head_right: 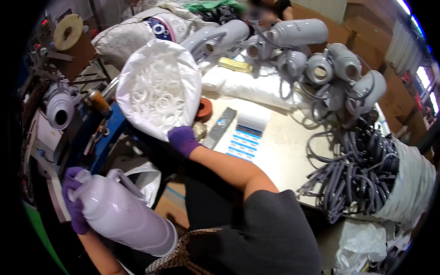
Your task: The person repeatedly assembles white plastic containers by inserting a gray handle into the container's neck, then placing a circular cap on top. The person handles each container one at a time, secures the handle, and caps the unit before moving to the next.
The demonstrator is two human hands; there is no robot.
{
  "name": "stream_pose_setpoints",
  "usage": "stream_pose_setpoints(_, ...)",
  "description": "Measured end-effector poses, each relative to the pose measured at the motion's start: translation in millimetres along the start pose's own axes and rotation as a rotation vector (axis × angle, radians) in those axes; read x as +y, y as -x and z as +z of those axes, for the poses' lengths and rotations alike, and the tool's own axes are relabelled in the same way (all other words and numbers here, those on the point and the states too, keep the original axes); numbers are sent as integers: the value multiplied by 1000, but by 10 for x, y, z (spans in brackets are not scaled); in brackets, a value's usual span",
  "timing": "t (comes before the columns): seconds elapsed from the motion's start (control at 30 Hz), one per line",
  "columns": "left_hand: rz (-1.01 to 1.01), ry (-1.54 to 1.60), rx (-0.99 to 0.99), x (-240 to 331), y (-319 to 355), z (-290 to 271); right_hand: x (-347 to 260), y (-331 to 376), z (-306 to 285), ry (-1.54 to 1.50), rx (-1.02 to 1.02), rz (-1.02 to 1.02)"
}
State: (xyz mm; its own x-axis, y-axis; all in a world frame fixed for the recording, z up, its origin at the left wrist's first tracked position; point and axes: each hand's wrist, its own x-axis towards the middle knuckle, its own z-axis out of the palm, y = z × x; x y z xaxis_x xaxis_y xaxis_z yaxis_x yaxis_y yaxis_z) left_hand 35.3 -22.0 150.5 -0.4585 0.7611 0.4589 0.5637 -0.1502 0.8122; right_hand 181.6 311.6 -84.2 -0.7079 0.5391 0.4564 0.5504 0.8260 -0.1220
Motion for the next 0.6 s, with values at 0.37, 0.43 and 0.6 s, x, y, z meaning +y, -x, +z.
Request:
stream_pose_setpoints(0.37,-561,607,125,-2193,678,-231,2274,1227,-1664,431,124,213)
stream_pose_setpoints(0.43,-598,661,57,-2421,882,-377,2570,1709,-2245,1007,-384,461)
stream_pose_setpoints(0.6,-428,79,59,-2329,609,-163,3624,2694,-2536,483,-408,786)
